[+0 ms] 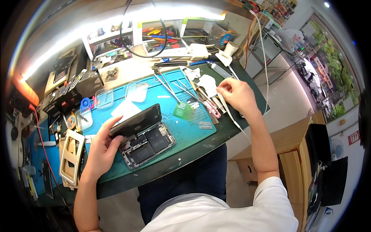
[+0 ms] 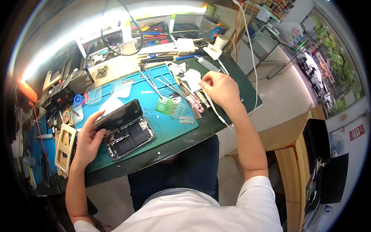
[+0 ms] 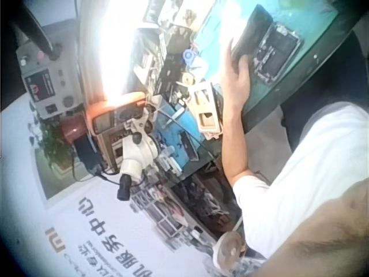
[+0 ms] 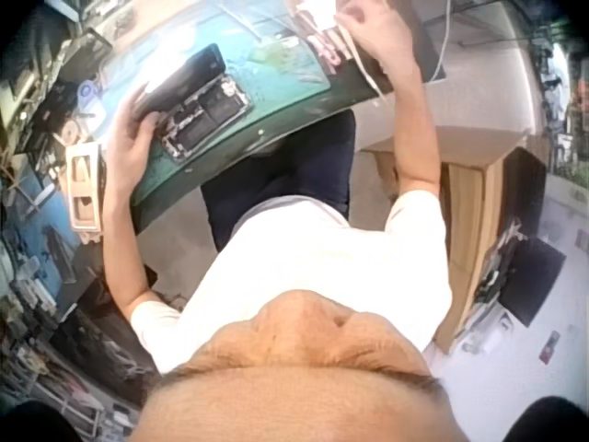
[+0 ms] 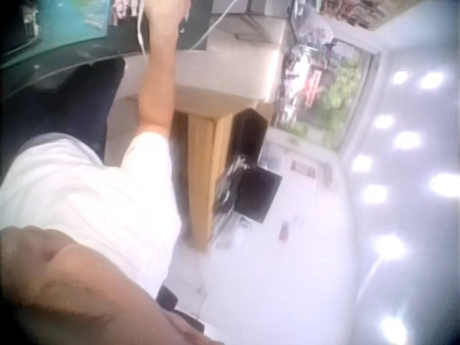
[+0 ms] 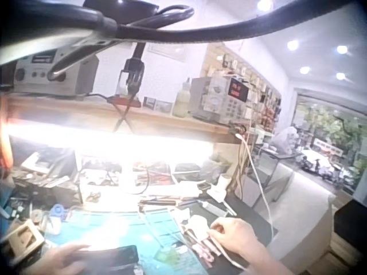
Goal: The person disassembles a smartphone, removes the battery, and then reassembles the device. They test the phone's functionality by swiping the screen and then proceed to disassemble it again, removing the screen assembly and applying adhesive to a component.
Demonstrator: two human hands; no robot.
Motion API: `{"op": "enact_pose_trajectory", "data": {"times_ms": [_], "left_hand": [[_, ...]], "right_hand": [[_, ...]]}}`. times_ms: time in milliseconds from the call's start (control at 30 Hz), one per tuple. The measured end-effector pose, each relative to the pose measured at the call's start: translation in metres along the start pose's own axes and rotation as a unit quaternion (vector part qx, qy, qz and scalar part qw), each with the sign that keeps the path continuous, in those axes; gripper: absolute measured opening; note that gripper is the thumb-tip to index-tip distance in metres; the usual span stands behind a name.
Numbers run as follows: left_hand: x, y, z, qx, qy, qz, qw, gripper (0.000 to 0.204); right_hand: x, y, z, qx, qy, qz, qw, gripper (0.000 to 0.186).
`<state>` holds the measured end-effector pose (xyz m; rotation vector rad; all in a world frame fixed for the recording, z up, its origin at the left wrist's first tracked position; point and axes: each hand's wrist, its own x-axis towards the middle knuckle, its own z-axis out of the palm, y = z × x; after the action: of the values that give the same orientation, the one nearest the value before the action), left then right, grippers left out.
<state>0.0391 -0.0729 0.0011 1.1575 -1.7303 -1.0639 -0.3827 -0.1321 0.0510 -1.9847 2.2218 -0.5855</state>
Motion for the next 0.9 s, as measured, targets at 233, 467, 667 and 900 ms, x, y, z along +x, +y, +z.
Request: {"op": "enact_pose_trajectory", "data": {"times_ms": [233, 467, 667, 900], "left_hand": [[-0.002, 0.000, -0.003, 0.019, -0.015, -0.017, 1.000, 0.059], [-0.001, 0.001, -0.002, 0.007, -0.027, 0.014, 1.000, 0.052], [0.000, -0.012, 0.002, 0.021, -0.024, 0.053, 0.998, 0.045], [-0.011, 0.008, 0.006, 0.074, 0.018, 0.099, 0.992, 0.035]], "right_hand": [[0.004, 0.031, 0.009, 0.049, 0.017, -0.047, 0.998, 0.023], [0.001, 0.039, 0.016, 0.009, -0.044, -0.045, 0.998, 0.030], [0.001, 0.041, 0.027, -0.003, 0.109, -0.073, 0.991, 0.027], [-0.013, -0.054, 0.012, 0.123, 0.132, -0.181, 0.967, 0.018]]}}
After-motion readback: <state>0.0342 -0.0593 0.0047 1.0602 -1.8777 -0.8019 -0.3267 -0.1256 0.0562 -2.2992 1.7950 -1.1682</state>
